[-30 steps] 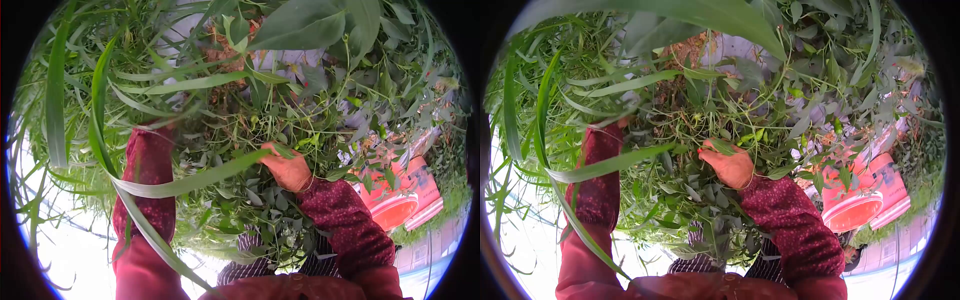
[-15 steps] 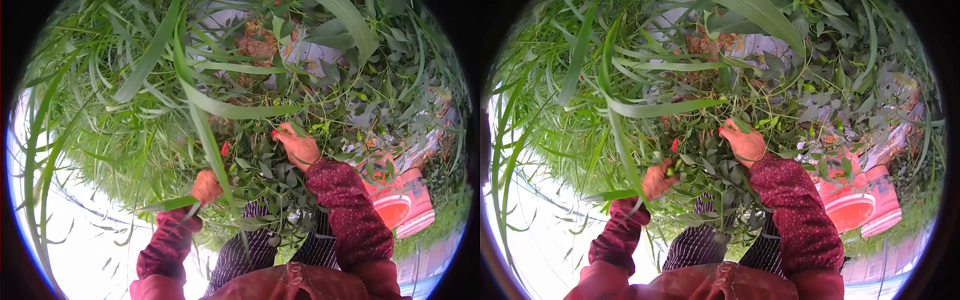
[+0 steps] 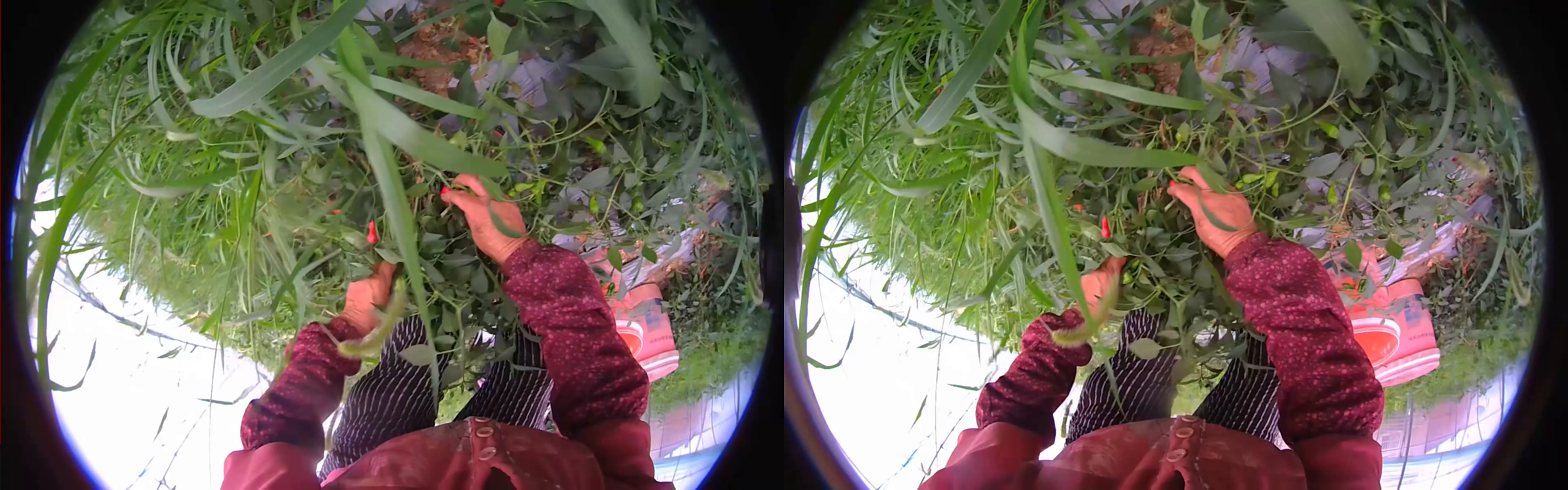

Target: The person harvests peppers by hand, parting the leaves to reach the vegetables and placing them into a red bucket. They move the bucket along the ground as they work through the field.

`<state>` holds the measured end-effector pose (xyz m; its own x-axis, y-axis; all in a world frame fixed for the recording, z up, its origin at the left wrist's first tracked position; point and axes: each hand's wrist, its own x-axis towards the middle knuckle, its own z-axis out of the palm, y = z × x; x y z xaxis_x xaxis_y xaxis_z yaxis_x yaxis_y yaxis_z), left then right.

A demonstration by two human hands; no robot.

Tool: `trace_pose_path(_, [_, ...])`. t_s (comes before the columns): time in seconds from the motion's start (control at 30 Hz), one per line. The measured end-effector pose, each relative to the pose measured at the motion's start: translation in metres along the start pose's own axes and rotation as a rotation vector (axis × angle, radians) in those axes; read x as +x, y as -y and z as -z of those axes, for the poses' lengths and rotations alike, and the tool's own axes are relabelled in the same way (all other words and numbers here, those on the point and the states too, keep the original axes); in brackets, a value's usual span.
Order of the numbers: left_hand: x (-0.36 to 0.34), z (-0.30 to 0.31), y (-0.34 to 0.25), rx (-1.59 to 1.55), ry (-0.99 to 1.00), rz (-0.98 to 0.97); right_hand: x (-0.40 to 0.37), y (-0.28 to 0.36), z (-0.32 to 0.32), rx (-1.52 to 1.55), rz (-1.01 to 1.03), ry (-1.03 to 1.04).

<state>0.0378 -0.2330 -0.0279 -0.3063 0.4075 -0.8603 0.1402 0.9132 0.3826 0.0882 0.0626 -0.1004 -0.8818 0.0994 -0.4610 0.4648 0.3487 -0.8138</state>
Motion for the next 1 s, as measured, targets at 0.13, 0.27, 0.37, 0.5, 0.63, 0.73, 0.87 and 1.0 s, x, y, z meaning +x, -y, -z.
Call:
trace_pose_path(0.13, [0.007,0.039,-0.022,0.408,-0.01,0.148,0.0,0.002,0.003,0.029,-0.001,-0.001])
trace_pose_path(0.27, [0.023,0.102,-0.056,0.312,-0.334,0.026,0.001,0.012,0.026,0.359,-0.094,-0.217])
trace_pose_path(0.37, [0.035,0.13,-0.071,0.324,-0.48,-0.019,-0.011,0.015,0.042,0.338,-0.113,-0.29])
trace_pose_path(0.5, [0.039,0.15,-0.187,0.586,-0.468,-0.248,-0.034,0.023,0.06,0.53,-0.073,-0.536])
trace_pose_path(0.63, [0.045,0.13,-0.258,0.49,-0.457,-0.517,-0.056,0.018,0.064,0.838,-0.287,-0.501])
trace_pose_path(0.73, [0.055,0.113,-0.293,0.405,-0.378,-0.76,-0.069,0.01,0.061,0.891,-0.212,-0.504])
trace_pose_path(0.87, [0.047,0.065,-0.335,0.404,-0.166,-0.705,-0.093,0.008,0.071,1.513,-0.205,-0.527])
trace_pose_path(1.0, [0.041,0.001,-0.356,0.472,-0.079,-0.733,-0.139,0.011,0.083,2.042,-0.043,-0.779])
